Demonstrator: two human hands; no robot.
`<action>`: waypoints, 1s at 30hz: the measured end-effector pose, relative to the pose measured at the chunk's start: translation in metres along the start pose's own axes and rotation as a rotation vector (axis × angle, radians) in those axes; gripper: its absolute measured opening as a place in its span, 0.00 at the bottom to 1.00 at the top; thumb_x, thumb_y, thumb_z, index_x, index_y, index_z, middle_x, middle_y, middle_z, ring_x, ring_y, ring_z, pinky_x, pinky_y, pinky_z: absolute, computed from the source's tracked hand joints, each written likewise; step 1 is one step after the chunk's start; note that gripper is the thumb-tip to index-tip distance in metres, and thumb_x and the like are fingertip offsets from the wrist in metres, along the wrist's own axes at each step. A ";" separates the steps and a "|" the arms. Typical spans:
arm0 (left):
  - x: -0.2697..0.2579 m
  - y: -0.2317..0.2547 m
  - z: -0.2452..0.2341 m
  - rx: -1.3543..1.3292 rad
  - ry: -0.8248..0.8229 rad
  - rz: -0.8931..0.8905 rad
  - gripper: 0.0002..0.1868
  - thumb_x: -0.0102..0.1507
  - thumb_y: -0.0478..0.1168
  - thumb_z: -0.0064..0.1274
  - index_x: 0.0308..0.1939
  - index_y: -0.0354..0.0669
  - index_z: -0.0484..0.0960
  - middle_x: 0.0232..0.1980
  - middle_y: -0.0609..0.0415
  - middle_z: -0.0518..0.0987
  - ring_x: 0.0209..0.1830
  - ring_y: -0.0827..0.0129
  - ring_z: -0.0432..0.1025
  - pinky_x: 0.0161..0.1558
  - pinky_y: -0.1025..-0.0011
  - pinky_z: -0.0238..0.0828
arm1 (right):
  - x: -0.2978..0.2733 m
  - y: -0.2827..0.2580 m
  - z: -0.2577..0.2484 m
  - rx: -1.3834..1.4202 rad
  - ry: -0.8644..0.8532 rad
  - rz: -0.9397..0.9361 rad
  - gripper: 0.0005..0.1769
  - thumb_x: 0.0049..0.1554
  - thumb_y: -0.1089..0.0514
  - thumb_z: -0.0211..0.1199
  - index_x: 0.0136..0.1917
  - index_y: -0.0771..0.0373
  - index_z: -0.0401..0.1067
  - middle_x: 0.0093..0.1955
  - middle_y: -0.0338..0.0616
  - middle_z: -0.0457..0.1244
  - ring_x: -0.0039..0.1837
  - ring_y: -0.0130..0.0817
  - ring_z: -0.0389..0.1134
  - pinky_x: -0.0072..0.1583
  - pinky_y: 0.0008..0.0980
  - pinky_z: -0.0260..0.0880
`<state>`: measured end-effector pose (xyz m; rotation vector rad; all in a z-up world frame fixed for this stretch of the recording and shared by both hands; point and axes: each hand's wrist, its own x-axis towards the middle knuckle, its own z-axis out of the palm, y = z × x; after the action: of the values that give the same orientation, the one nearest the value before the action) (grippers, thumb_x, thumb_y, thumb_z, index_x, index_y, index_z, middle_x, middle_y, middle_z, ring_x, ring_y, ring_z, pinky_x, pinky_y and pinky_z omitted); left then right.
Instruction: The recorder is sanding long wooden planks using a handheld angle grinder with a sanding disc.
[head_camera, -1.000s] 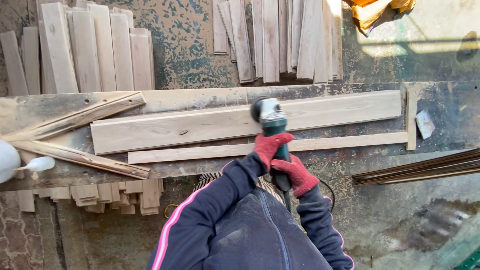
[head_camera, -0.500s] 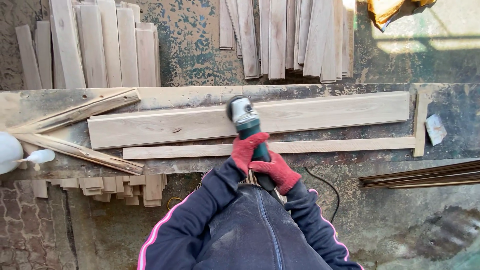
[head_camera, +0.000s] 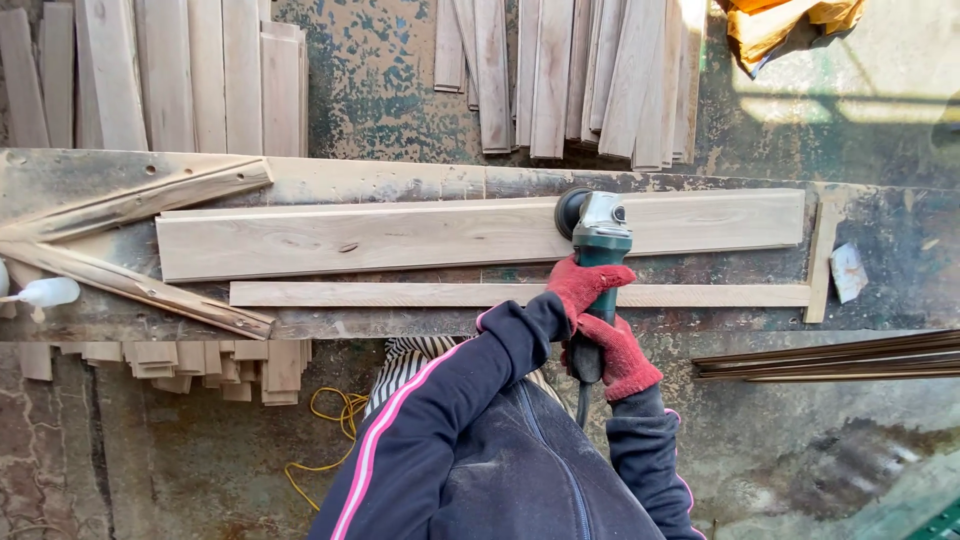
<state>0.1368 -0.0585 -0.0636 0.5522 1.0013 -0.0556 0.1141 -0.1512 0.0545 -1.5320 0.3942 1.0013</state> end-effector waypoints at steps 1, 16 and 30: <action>-0.002 0.003 0.004 0.044 0.013 0.011 0.31 0.41 0.33 0.77 0.46 0.35 0.81 0.30 0.42 0.76 0.31 0.52 0.77 0.29 0.42 0.80 | -0.005 -0.006 0.003 -0.007 0.010 -0.011 0.13 0.45 0.57 0.76 0.42 0.59 0.74 0.31 0.45 0.65 0.32 0.34 0.69 0.37 0.32 0.71; -0.124 0.114 -0.175 -0.251 0.351 0.179 0.23 0.48 0.33 0.74 0.43 0.35 0.79 0.29 0.42 0.81 0.27 0.54 0.81 0.33 0.56 0.83 | -0.004 0.020 0.161 -0.407 -0.462 0.075 0.27 0.33 0.53 0.86 0.44 0.59 0.78 0.35 0.43 0.64 0.40 0.35 0.66 0.44 0.29 0.68; -0.062 0.055 -0.119 -0.132 0.152 0.099 0.30 0.43 0.31 0.78 0.45 0.37 0.80 0.28 0.41 0.82 0.23 0.49 0.80 0.24 0.52 0.83 | 0.017 0.060 0.071 -0.144 -0.221 0.058 0.21 0.38 0.61 0.81 0.44 0.64 0.76 0.32 0.51 0.66 0.35 0.42 0.70 0.38 0.38 0.74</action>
<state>0.0252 0.0312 -0.0399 0.4894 1.1152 0.1416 0.0535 -0.0944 0.0087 -1.5241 0.2153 1.2531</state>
